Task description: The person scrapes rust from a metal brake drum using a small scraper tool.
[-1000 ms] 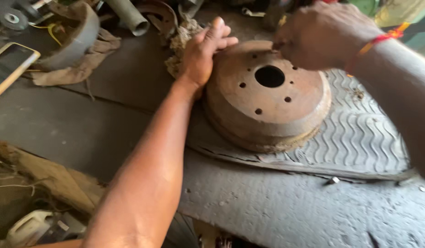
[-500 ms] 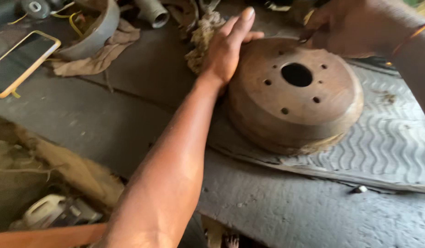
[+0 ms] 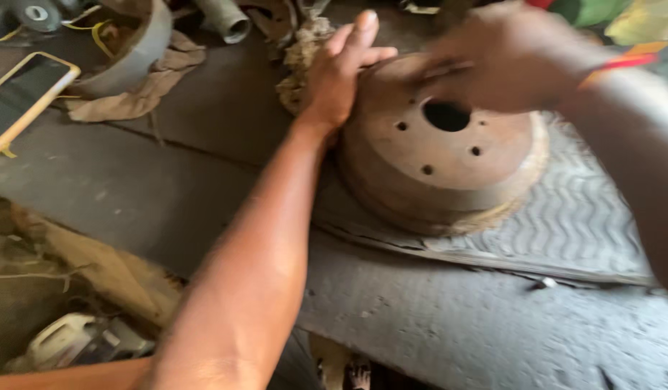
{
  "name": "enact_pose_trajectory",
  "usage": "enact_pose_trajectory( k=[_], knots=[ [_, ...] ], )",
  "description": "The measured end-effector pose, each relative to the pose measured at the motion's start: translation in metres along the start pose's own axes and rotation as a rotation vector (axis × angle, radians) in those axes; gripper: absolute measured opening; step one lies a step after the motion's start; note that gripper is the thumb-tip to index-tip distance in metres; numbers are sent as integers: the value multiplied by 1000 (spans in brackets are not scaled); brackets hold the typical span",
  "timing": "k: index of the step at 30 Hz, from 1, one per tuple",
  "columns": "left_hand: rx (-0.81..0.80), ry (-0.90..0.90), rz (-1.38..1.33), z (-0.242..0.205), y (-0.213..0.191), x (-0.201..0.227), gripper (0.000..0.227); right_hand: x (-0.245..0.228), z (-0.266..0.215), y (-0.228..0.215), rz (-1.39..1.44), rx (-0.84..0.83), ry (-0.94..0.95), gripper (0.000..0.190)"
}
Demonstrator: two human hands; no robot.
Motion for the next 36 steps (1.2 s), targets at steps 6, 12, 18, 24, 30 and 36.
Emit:
enact_pose_trajectory(
  k=[6, 12, 18, 24, 30, 36],
  knots=[
    [30, -10, -17, -3, -1, -4, 76, 12, -4, -7, -185, -37, 137, 37],
    [-3, 99, -61, 7, 2, -2, 79, 10, -2, 18, -117, 31, 100, 39],
    [12, 24, -43, -2, 1, -4, 77, 19, -6, 7, -59, 221, -112, 34],
    [-7, -44, -187, -3, 2, 4, 77, -4, -21, 11, -233, 131, -16, 30],
    [24, -1, -86, -3, 5, 7, 76, 6, -15, 9, -155, 259, 13, 33],
    [28, 45, 48, -3, 1, 4, 88, 19, 14, 9, -387, 450, -199, 35]
  ],
)
Point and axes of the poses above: each hand's wrist, its own z-axis towards the middle knuckle, its own y-axis out of the palm, x = y × z, the point moved 2 cm from there along z, towards the middle knuckle, and after that the axes turned 15 degrees about -x, right-handed, at the moved point
